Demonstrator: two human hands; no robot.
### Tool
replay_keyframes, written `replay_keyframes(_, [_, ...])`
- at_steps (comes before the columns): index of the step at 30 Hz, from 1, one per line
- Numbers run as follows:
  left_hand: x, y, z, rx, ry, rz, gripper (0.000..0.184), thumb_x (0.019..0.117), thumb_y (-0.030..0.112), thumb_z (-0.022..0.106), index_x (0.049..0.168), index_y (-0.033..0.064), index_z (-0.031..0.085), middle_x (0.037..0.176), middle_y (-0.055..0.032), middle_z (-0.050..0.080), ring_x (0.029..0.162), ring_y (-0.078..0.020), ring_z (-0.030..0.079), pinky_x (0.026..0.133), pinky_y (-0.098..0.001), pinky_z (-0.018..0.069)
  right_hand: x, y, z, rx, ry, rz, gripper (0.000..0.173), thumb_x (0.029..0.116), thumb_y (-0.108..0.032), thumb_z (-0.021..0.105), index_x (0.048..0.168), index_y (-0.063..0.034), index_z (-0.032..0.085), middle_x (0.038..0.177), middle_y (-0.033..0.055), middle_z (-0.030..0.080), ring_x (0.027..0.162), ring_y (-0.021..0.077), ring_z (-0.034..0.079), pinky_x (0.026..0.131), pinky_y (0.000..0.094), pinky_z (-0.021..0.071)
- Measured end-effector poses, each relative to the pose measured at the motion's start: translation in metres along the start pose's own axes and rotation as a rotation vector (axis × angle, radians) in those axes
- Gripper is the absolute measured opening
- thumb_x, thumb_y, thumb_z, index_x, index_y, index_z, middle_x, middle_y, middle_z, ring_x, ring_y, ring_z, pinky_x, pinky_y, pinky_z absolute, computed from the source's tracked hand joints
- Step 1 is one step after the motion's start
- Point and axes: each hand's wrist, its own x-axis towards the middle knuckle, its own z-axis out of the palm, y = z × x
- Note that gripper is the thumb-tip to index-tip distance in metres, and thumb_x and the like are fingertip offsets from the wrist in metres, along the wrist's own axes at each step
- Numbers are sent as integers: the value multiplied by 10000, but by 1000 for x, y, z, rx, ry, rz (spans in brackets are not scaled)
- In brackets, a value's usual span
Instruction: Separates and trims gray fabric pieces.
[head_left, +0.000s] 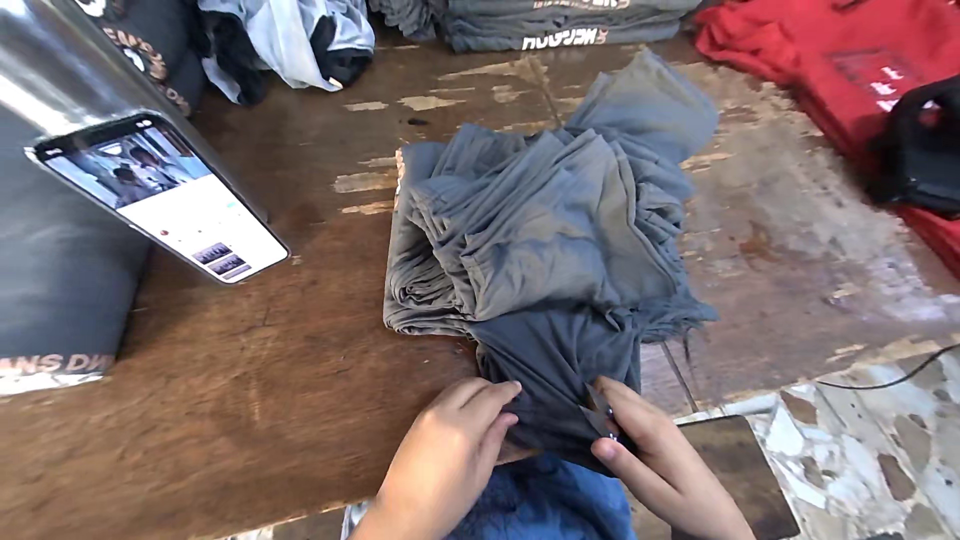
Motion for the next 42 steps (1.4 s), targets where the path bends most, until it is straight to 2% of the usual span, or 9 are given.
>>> replay_keyframes(6, [-5,-2,-24,-118,-22,96,153,1004,166,632,974,68,746,850,-21,718,843,-79,656,810,-168,516,0,2,1,-6,35,-27,630,1084,-537,359,848,15,550,807,162,556,805,175,563,791,293,470])
replay_keyframes(10, [-13,3,-59,-312,-326,122,257,1054,241,563,1056,66,751,820,-42,716,779,-104,643,744,-214,507,-1,13,3,48,67,-78,574,1076,-544,390,871,-32,547,831,88,546,845,89,554,804,226,463])
replay_keyframes(13, [-12,3,-60,-305,-520,148,361,1019,394,597,1179,108,749,1041,-66,752,999,-183,681,883,-329,533,-2,11,4,95,91,-73,568,1054,-554,455,891,-17,542,809,59,511,775,42,510,723,183,444])
replay_keyframes(17, [1,24,-19,1,-203,116,418,893,463,738,1230,217,729,1118,-84,648,1029,-238,616,841,-373,537,2,-8,8,138,86,-105,460,963,-470,688,888,-67,478,837,48,500,783,36,511,736,167,448])
replay_keyframes(22, [22,14,11,96,173,32,445,792,40,616,1197,150,767,854,-61,677,765,-200,665,659,-354,554,5,-11,-13,-47,272,-231,172,888,-157,663,936,-123,502,952,10,547,940,30,565,874,170,471])
replay_keyframes(27, [31,16,-16,-520,140,-8,421,951,-91,428,1281,-15,678,1232,-117,723,1150,-128,683,1026,-308,541,6,-14,-62,-52,510,-272,85,949,-175,642,957,-208,564,1074,-134,602,1039,-63,576,906,140,476])
replay_keyframes(32, [54,20,-14,-650,221,52,523,1078,153,449,1523,-111,371,1596,-270,364,1467,-311,426,1204,-446,397,29,-33,-51,424,571,-454,167,926,-53,699,1046,-170,705,1374,81,645,1274,283,634,1043,424,570])
replay_keyframes(36, [42,22,-15,-357,52,128,331,1045,177,548,1291,-3,678,1234,-111,724,1174,-188,671,1042,-383,525,31,-21,-29,282,236,-271,181,933,-251,736,1061,-299,616,1319,-102,634,1154,102,663,931,281,594])
replay_keyframes(42, [14,-4,11,44,-328,128,150,967,147,661,1070,130,769,1080,-33,724,1124,-264,646,927,-454,529,2,2,-5,-50,-54,-3,399,887,-282,757,976,95,662,894,234,696,790,191,644,767,285,530])
